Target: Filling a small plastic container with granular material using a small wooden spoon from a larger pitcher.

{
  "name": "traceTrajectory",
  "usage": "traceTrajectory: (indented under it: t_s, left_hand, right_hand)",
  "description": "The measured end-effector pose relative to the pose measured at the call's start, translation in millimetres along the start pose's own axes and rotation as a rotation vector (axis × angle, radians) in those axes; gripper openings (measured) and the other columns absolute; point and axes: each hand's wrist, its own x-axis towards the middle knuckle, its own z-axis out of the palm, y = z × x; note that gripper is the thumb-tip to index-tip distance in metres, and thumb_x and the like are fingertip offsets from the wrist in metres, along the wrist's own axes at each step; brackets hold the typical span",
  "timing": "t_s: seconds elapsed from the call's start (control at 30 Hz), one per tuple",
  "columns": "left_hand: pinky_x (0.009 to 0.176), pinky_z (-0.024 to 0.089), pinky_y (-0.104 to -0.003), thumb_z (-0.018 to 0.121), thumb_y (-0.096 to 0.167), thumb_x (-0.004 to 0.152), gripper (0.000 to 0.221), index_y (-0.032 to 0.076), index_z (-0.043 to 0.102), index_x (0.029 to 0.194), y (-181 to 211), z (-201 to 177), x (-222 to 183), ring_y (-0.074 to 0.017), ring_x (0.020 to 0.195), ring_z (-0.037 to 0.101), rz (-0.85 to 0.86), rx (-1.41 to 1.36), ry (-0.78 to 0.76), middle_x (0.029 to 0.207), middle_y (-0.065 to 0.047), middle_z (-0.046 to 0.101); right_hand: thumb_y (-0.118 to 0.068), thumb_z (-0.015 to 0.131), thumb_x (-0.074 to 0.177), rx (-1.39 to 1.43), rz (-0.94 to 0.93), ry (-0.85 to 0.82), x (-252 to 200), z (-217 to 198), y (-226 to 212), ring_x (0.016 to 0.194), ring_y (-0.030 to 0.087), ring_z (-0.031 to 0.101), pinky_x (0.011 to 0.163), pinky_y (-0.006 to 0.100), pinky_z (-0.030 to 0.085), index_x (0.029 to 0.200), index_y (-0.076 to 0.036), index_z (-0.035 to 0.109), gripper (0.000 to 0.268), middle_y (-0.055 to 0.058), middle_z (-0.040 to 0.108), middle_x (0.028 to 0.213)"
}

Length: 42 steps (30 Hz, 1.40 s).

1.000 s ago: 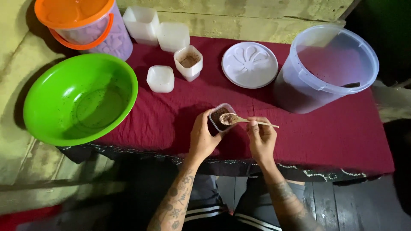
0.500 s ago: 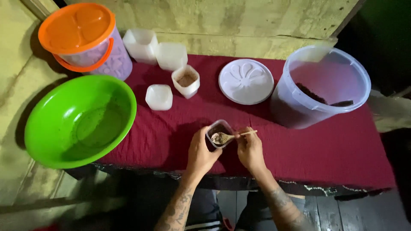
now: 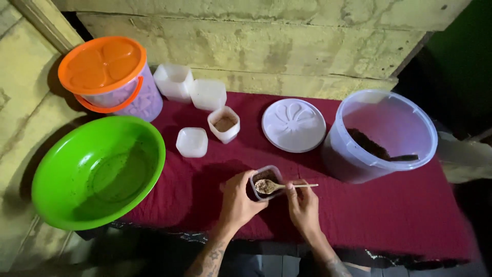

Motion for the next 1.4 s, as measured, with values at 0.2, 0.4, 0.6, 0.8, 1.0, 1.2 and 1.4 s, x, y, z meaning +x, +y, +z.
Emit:
traceTrajectory:
  t_s: [0.2,0.4,0.6,0.8,1.0,1.2,1.4]
  left_hand:
    - [0.097,0.050,-0.043,0.094,0.024,0.060,0.075,0.009,0.058,0.125,38.8,-11.4,25.1,-0.0288,0.109,0.066,0.176,-0.056,0.206,0.120,-0.010,0.068]
    - [0.093,0.052,-0.048,0.092,0.019,0.053,0.073,0.007,0.065,0.119,48.5,-10.9,19.8,-0.0385,0.101,0.069,0.123,-0.293,0.237,0.106,-0.017,0.070]
    - [0.087,0.056,-0.048,0.089,0.008,0.052,0.065,0.003,0.066,0.112,14.7,1.9,-3.4,-0.0403,0.093,0.071,0.135,-0.251,0.154,0.096,-0.018,0.072]
    - [0.092,0.051,-0.046,0.092,0.019,0.049,0.073,0.006,0.065,0.116,-16.4,18.6,-22.5,-0.0362,0.097,0.072,0.094,-0.092,0.105,0.102,-0.015,0.074]
    - [0.087,0.053,-0.052,0.083,0.007,0.051,0.067,0.000,0.063,0.115,-1.3,5.9,-22.5,-0.0450,0.091,0.071,0.135,-0.123,0.099,0.095,-0.023,0.072]
    - [0.096,0.046,-0.047,0.082,0.019,0.051,0.089,0.008,0.056,0.135,-14.2,22.8,-24.7,-0.0379,0.104,0.067,0.088,-0.001,0.064,0.112,-0.017,0.069]
    - [0.098,0.044,-0.051,0.083,0.015,0.060,0.083,0.003,0.054,0.137,-16.3,23.1,-24.3,-0.0423,0.108,0.065,0.053,0.008,0.016,0.112,-0.022,0.068]
  right_hand:
    - [-0.021,0.058,0.105,0.200,-0.122,0.103,21.2,-20.6,-49.6,0.080,0.015,0.061,0.067,0.029,0.051,0.107,-0.005,0.062,0.016,0.009,0.069,0.100]
    - [-0.017,0.059,0.106,0.109,-0.124,0.142,18.2,-32.1,-80.2,0.082,0.029,0.069,0.083,0.042,0.056,0.098,-0.006,0.070,0.017,0.014,0.070,0.086]
    - [-0.021,0.062,0.103,-0.092,-0.064,0.064,-2.4,-10.1,-26.0,0.076,0.038,0.067,0.072,0.048,0.054,0.099,-0.010,0.069,0.014,0.017,0.065,0.080]
    - [-0.033,0.062,0.103,-0.201,0.008,0.028,-16.3,-0.9,1.7,0.079,0.046,0.067,0.071,0.052,0.053,0.097,-0.012,0.069,0.023,0.020,0.067,0.077]
    - [-0.038,0.067,0.101,-0.191,0.028,0.054,-11.8,-0.2,-4.0,0.080,0.044,0.068,0.070,0.052,0.052,0.092,-0.012,0.069,0.028,0.020,0.066,0.077]
    - [-0.034,0.069,0.100,0.025,0.129,0.031,-3.7,-0.7,-6.9,0.072,0.019,0.062,0.068,0.035,0.052,0.092,-0.016,0.075,0.021,0.008,0.068,0.072]
    - [-0.031,0.072,0.099,-0.076,0.086,0.030,-0.3,2.0,19.3,0.080,0.039,0.071,0.073,0.048,0.054,0.100,-0.013,0.072,0.018,0.020,0.071,0.081]
